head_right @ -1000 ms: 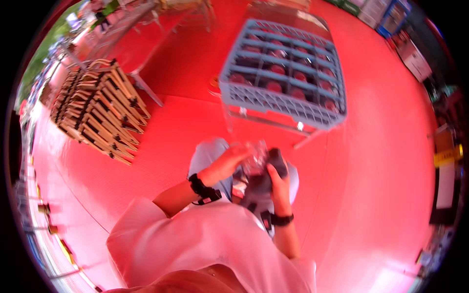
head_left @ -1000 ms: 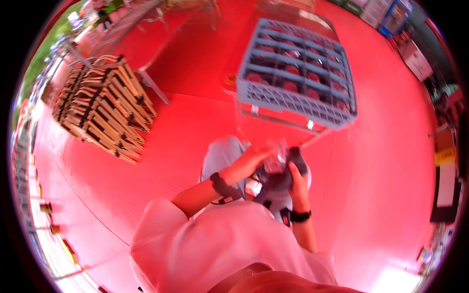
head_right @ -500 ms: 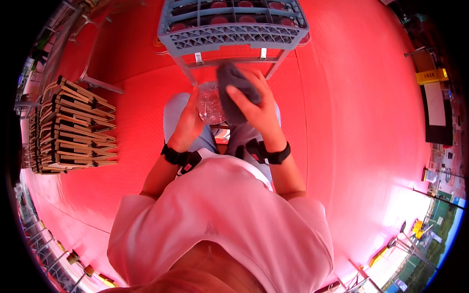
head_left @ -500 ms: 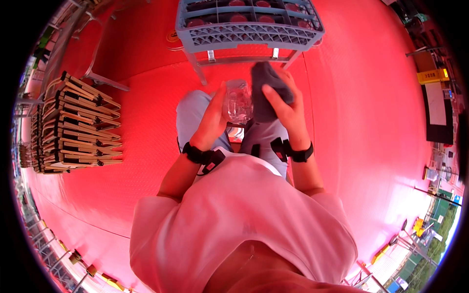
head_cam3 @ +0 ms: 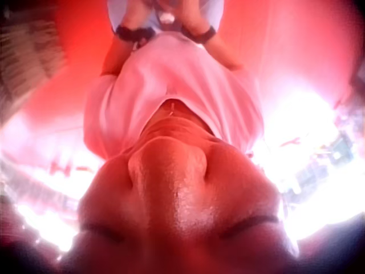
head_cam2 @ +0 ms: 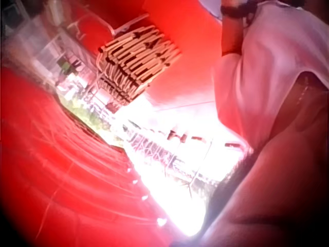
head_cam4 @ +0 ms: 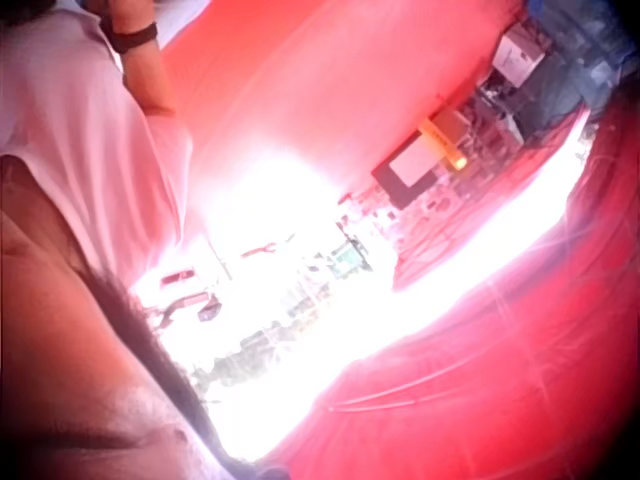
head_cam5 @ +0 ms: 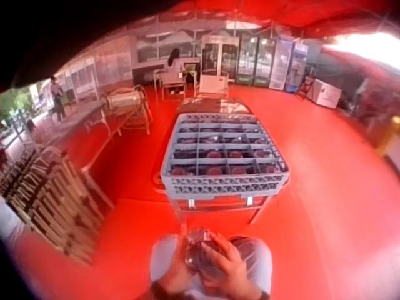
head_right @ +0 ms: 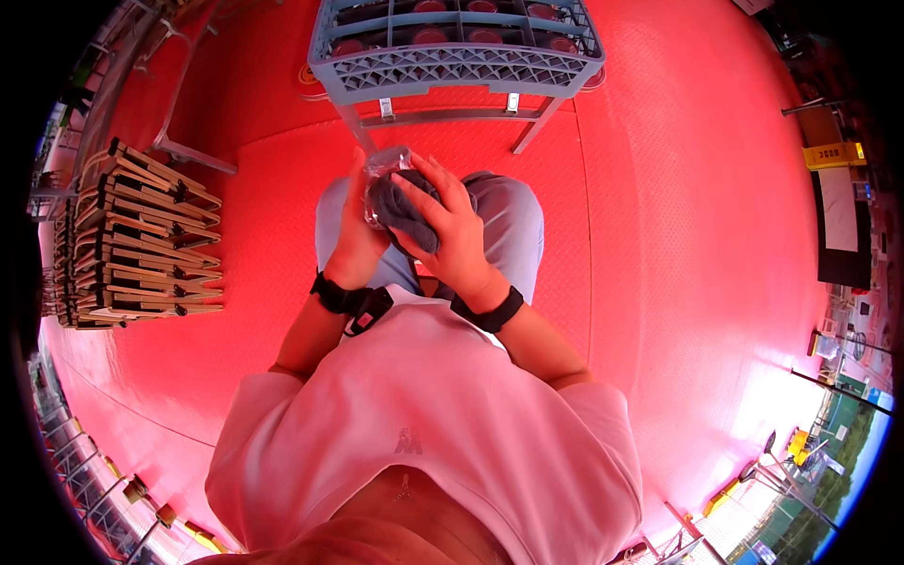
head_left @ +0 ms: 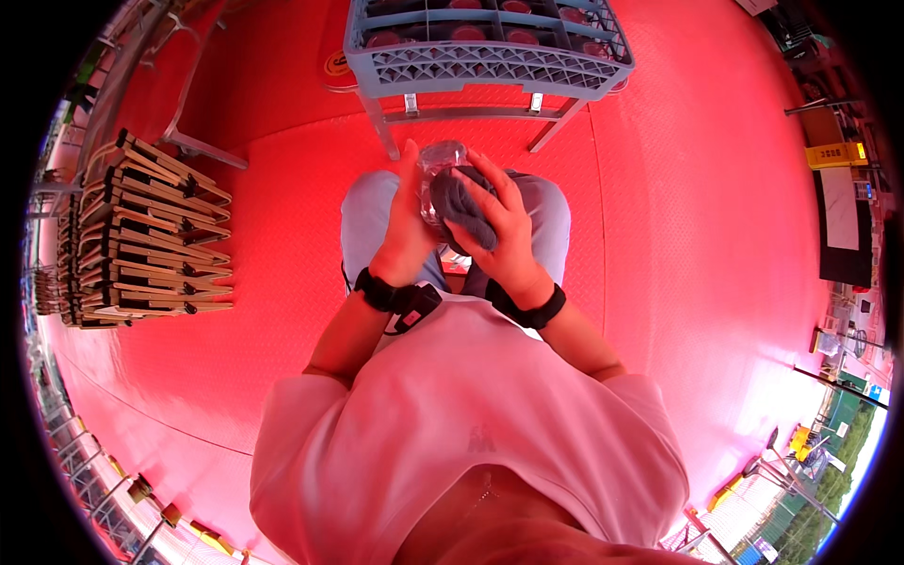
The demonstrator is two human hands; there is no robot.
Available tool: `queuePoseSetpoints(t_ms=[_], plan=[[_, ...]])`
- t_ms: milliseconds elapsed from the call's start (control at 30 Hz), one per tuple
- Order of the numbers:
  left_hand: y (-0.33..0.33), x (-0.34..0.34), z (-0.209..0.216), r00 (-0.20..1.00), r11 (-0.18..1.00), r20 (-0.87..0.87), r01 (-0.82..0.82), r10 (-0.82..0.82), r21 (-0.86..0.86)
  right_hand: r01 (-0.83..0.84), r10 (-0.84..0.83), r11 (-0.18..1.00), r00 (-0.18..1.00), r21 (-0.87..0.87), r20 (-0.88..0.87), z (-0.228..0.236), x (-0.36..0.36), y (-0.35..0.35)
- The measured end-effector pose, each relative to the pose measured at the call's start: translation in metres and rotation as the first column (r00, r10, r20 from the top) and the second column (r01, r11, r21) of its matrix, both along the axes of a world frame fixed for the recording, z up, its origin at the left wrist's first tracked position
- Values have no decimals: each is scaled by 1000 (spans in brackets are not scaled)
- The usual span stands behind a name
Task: The person sits on the floor and wipes clear glass jars with a dark cloth. They pick up a jar from a blue crate, wipe it thoroughly, and place it back in the crate, repeating this process for multiple jars.
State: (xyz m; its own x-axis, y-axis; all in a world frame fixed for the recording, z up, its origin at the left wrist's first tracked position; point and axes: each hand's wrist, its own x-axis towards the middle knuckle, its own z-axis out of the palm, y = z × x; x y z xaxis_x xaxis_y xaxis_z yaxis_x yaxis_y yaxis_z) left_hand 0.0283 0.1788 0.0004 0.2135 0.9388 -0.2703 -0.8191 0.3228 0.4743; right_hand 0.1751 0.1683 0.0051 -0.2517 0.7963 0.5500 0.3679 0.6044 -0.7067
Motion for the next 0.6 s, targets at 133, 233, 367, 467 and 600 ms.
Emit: queuePoseSetpoints(t_ms=[133, 233, 367, 467, 600], plan=[[6, -4, -4, 997, 999, -51, -50, 51, 5, -45, 45, 999, 999, 9, 29, -13, 3, -9], [6, -8, -5, 990, 997, -126, -56, 62, 45, -88, 88, 996, 996, -6, 14, -28, 8, -17], [10, -23, -6, 980, 996, -198, 7, 12, 93, -160, 162, 983, 987, -90, 18, -30, 28, -19], [10, -19, -11, 958, 984, -271, -51, 97, 172, -130, 105, 977, 983, -167, -150, -29, 38, -9], [8, -20, -18, 962, 970, -272, 56, 11, 238, -60, 28, 990, 971, -128, -238, 31, 40, 1]])
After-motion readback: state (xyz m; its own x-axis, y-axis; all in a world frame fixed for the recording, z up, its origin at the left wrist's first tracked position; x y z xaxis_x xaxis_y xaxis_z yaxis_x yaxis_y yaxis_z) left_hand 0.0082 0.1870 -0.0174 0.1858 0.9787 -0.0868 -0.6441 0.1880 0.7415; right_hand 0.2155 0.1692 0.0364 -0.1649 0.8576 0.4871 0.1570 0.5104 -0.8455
